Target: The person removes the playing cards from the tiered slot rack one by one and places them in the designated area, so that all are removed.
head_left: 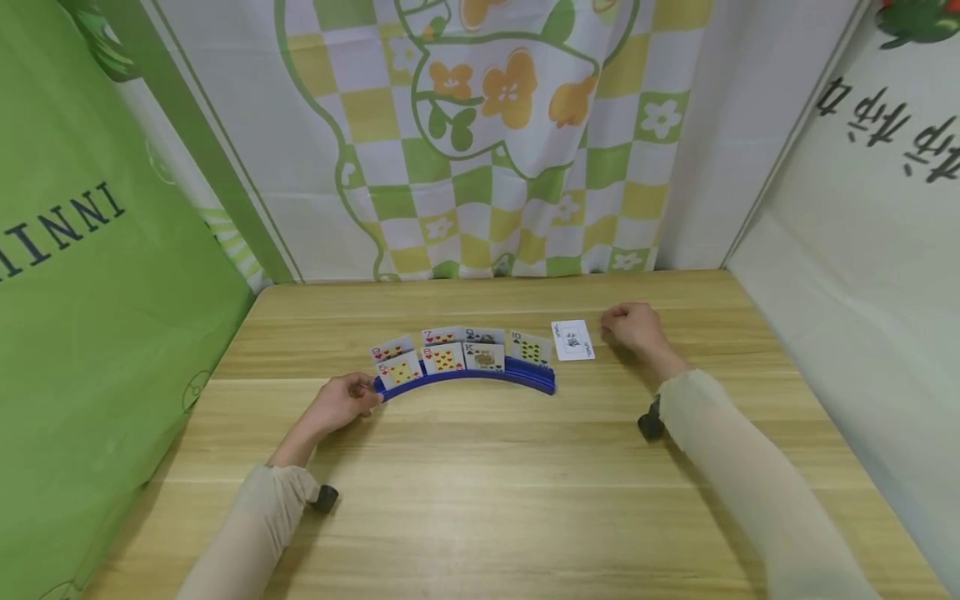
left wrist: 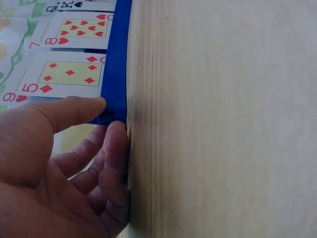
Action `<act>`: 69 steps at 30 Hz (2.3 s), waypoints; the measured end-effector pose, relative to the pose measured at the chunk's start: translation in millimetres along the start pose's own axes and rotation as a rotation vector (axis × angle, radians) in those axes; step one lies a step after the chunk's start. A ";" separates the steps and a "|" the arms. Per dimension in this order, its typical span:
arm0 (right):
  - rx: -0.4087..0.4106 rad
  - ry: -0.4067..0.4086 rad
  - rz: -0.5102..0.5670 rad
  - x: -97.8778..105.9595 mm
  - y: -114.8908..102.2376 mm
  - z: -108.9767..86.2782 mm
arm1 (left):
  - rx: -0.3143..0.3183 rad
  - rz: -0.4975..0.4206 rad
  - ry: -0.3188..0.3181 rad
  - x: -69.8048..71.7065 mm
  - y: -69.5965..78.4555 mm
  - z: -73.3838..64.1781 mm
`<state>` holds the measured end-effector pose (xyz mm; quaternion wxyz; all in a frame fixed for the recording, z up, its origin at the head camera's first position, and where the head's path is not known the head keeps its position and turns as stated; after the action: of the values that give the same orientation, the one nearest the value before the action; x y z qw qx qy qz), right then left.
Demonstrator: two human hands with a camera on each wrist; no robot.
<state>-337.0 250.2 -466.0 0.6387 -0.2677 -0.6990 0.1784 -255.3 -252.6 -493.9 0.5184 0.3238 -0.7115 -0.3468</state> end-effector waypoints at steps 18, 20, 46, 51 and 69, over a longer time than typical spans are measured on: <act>-0.038 -0.062 0.196 -2.4 -4.3 -9.0 | -0.010 -0.008 0.002 1.2 2.1 0.0; -0.039 -0.074 0.212 -2.7 -5.3 -10.2 | -0.011 -0.008 0.002 1.4 1.8 0.9; 0.035 -0.105 0.244 -6.4 -14.4 -31.4 | -0.003 -0.011 0.011 -0.6 -0.7 0.4; 0.046 -0.122 0.290 -6.3 -16.6 -36.7 | -0.006 -0.002 0.018 -1.3 1.7 -0.4; 0.075 -0.160 0.393 -11.0 -27.4 -51.6 | 0.013 0.027 0.014 0.1 -1.5 -0.4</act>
<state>-289.5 217.1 -452.4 0.5437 -0.3599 -0.6746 0.3459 -254.7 -253.6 -495.0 0.5257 0.3198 -0.7146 -0.3326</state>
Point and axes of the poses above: each hand's wrist, its own z-axis towards the middle knuckle, its own x-axis out of the back of the hand, y = z × x, the point moved 4 cm from there along z, towards the middle knuckle, and after that the axes turned 10 degrees about -z, right-handed, at the moved point
